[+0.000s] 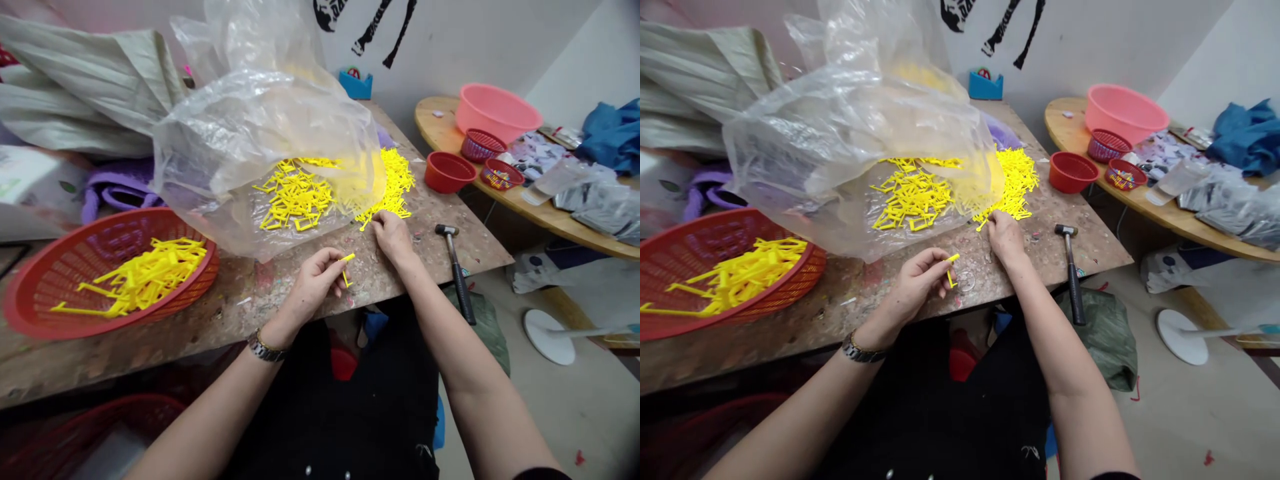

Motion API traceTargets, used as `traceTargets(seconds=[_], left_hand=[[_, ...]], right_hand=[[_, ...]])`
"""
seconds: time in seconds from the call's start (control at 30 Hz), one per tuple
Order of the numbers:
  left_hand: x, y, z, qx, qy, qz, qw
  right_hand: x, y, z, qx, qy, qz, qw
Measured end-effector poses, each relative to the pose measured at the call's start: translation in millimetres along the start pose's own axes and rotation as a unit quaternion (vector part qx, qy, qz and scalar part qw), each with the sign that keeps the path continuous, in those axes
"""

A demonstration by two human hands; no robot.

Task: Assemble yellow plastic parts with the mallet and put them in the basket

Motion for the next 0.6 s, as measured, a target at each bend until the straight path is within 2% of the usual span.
traceTargets(seconds=[0.23, 0.6], left_hand=[[-6.3, -1.1, 1.6, -0.010, 0.004, -0.024, 1.000], [-5.6, -0.2, 0.2, -0.003, -0.001, -0.031, 1.000]], right_hand=[[3.4, -20.6, 15.0, -0.039, 0.074, 0.034, 0.996], [4.6, -16.5, 12.9, -0.028, 0.067, 0.027, 0.997]])
Point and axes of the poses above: each hand's wrist, its own y-axis away from the middle knuckle, its own z-axis out of the palm, x = y × z, the point moved 5 cm from there along -y, towards the middle knuckle, and after that the axes turned 10 degrees about y, right-handed, at the moved point
